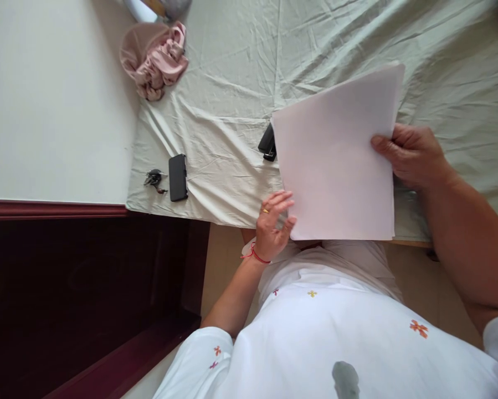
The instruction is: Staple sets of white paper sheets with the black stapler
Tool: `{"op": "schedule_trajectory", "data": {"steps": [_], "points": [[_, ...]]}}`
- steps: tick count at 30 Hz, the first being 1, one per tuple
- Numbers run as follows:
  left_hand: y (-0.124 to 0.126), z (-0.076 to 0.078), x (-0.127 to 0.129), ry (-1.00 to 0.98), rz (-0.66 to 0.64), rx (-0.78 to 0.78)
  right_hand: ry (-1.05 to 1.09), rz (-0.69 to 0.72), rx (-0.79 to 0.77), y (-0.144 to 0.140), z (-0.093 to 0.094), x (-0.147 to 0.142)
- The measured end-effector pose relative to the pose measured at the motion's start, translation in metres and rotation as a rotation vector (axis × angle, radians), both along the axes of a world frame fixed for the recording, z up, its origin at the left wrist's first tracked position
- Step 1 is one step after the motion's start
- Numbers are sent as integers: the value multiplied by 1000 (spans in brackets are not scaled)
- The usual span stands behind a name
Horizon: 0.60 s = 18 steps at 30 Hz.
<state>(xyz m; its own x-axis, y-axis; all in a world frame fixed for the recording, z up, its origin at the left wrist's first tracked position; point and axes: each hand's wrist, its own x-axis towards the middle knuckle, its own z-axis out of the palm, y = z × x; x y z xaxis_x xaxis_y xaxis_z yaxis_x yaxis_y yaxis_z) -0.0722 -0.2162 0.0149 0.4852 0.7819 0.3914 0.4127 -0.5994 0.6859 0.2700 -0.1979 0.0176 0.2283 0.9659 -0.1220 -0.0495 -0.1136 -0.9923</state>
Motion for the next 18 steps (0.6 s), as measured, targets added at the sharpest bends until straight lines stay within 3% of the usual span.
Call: {"op": "schedule_trajectory", "data": {"steps": [3, 5, 8, 10, 18], "points": [[10, 6, 9, -230, 359, -211, 92, -14, 16, -2, 3, -3], [18, 9, 19, -390, 487, -434, 147, -12, 22, -3, 5, -6], [27, 16, 37, -552, 395, -790, 189, -7, 24, -4, 6, -12], [27, 19, 47, -595, 316, -918, 185, -3, 14, -5, 7, -15], [23, 12, 54, -699, 470, -742, 196, 112, -14, -8, 8, -29]]}}
